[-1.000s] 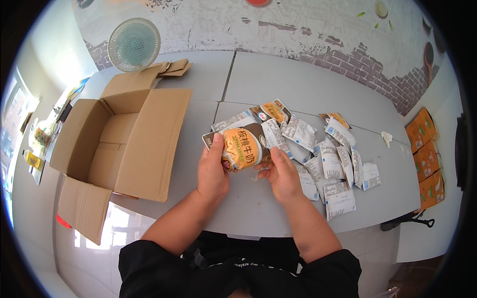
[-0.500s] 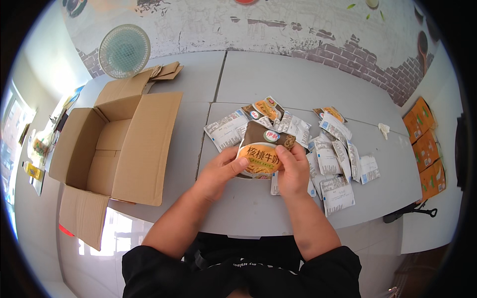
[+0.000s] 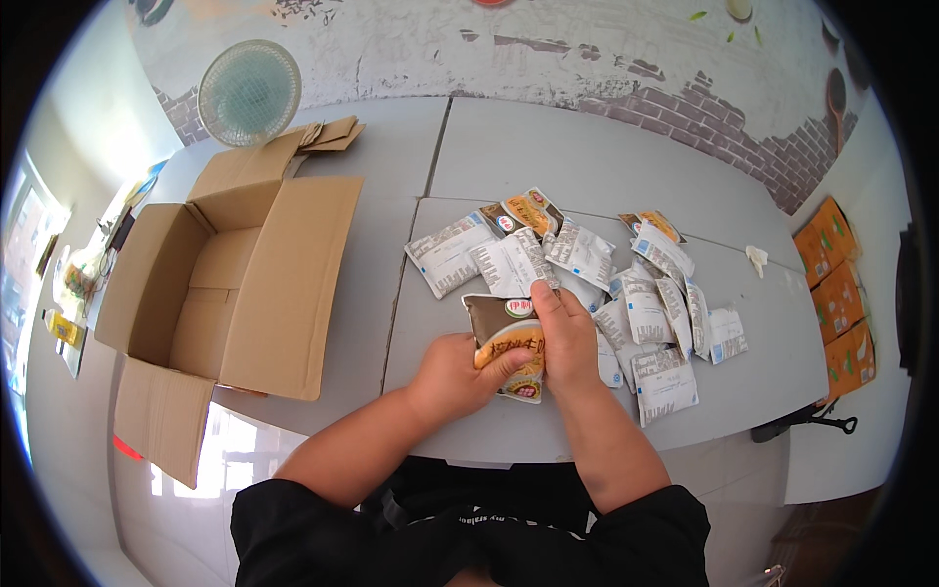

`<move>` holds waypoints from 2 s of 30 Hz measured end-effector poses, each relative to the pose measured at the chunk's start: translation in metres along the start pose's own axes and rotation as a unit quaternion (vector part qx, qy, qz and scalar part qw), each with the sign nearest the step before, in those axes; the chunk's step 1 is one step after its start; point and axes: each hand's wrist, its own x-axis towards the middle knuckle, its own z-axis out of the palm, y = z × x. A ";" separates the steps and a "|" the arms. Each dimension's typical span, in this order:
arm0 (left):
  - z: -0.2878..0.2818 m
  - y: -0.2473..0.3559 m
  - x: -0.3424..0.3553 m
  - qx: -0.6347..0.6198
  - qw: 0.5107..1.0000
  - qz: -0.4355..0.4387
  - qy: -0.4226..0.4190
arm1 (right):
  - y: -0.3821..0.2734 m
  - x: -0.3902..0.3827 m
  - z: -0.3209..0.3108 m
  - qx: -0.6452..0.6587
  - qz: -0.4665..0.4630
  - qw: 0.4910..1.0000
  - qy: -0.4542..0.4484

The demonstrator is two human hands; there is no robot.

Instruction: The person picks up individual milk packets from a pile on a desk and places them into a cardboard box.

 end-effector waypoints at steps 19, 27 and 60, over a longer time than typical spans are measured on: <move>0.001 0.001 0.000 0.139 0.967 0.214 0.023 | 0.000 0.001 -0.005 0.059 0.060 0.996 -0.005; -0.006 -0.004 0.012 0.141 0.984 0.091 0.059 | 0.014 0.012 -0.003 0.015 -0.057 0.997 0.044; -0.028 0.011 0.020 -0.189 0.971 -0.036 -0.145 | -0.001 -0.005 -0.005 -0.044 -0.073 0.994 -0.071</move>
